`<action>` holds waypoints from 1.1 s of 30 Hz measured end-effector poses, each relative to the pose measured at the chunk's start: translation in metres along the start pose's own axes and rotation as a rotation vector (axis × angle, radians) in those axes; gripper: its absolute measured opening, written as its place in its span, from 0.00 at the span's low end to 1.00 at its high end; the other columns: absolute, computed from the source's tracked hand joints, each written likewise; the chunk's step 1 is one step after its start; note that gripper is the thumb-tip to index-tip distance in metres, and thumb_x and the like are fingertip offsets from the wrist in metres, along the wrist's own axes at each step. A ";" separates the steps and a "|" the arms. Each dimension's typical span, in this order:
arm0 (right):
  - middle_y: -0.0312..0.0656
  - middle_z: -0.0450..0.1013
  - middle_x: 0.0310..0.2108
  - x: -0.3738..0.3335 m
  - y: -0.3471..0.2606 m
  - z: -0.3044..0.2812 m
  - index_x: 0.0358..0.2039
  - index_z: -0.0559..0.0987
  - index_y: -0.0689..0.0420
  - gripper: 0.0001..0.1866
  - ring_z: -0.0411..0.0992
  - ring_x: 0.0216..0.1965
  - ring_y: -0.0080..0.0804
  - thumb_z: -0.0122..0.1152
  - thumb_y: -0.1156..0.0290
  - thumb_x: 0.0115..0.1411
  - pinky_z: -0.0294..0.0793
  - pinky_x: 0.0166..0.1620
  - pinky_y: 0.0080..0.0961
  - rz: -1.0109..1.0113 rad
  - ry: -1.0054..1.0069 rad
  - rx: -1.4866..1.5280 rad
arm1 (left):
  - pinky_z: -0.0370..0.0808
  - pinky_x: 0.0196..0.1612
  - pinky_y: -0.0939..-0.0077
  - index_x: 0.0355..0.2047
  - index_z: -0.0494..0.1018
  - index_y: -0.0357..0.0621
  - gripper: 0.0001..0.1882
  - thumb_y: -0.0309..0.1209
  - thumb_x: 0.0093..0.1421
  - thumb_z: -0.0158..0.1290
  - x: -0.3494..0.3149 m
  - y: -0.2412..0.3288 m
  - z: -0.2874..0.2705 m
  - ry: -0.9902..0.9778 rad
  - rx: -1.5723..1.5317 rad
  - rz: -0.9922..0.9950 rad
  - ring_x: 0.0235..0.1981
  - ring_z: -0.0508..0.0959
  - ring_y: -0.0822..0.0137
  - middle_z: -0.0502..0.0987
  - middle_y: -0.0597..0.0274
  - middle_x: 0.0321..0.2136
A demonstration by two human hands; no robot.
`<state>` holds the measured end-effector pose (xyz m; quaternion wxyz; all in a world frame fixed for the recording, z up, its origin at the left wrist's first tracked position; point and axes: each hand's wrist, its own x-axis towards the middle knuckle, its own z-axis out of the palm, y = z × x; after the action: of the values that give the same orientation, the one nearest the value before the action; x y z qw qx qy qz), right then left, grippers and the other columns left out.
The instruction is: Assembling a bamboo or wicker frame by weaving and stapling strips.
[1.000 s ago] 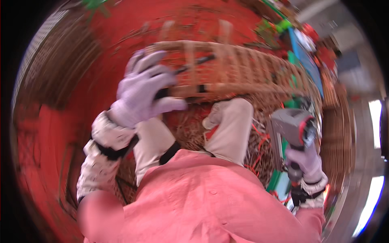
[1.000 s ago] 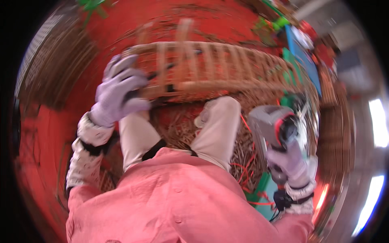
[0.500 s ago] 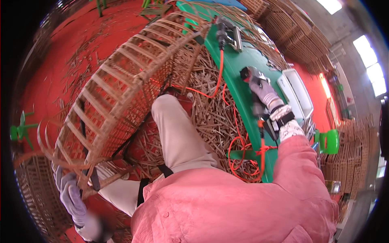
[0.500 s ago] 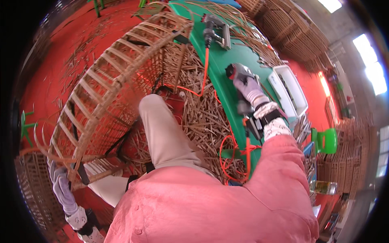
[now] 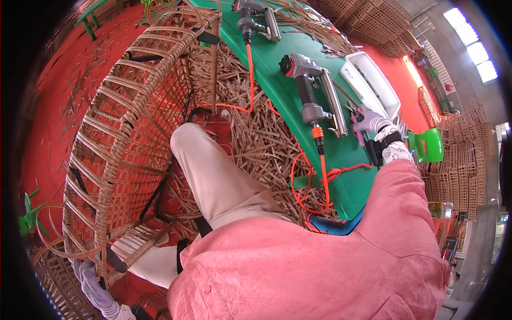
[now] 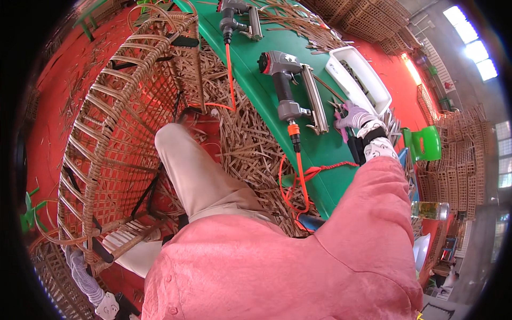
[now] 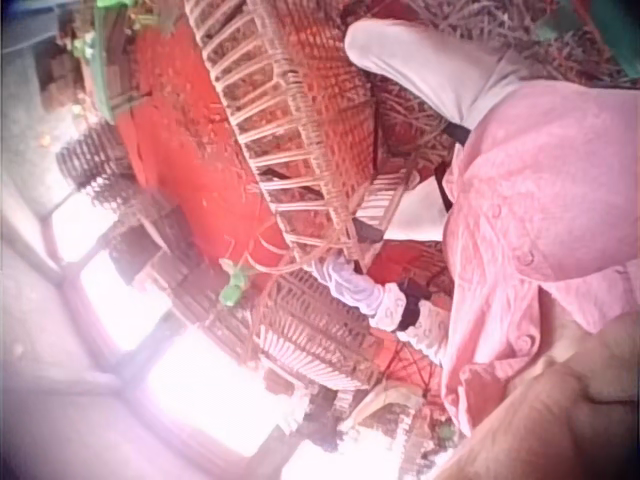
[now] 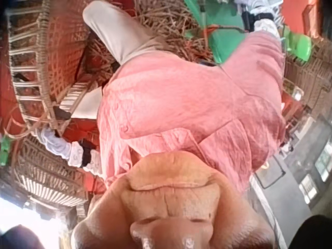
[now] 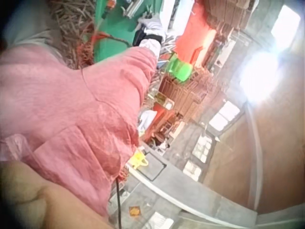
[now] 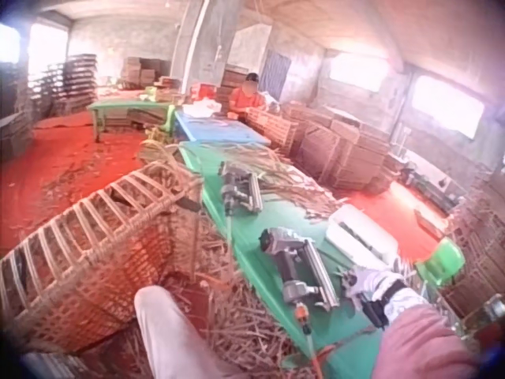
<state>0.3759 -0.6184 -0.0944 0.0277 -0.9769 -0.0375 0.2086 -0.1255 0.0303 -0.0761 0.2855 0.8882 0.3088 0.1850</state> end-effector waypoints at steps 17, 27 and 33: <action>0.45 0.68 0.41 0.033 -0.105 -0.067 0.53 0.59 0.60 0.40 0.69 0.41 0.33 0.66 0.63 0.40 0.68 0.46 0.28 -0.220 0.551 0.718 | 0.53 0.57 0.61 0.26 0.69 0.35 0.19 0.37 0.63 0.34 -0.002 0.026 0.009 0.059 0.029 0.153 0.55 0.60 0.52 0.72 0.56 0.34; 0.47 0.70 0.35 -0.187 -0.431 -0.010 0.42 0.69 0.59 0.23 0.72 0.34 0.44 0.59 0.71 0.43 0.72 0.39 0.33 -1.840 0.309 -0.004 | 0.61 0.53 0.62 0.28 0.72 0.36 0.11 0.29 0.59 0.42 0.006 0.030 -0.011 -0.045 0.130 0.571 0.45 0.69 0.50 0.74 0.54 0.29; 0.44 0.66 0.33 -0.236 -0.506 0.036 0.41 0.69 0.55 0.25 0.67 0.35 0.39 0.62 0.59 0.41 0.66 0.38 0.35 -2.056 0.410 -0.259 | 0.59 0.54 0.64 0.23 0.76 0.41 0.14 0.36 0.59 0.47 0.003 0.037 -0.001 0.096 0.101 0.414 0.39 0.73 0.58 0.75 0.57 0.28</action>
<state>0.1147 -0.1328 0.0035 0.0924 -0.4872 -0.8637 -0.0897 -0.1074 0.0085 -0.0524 0.1816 0.9360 0.1420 0.2661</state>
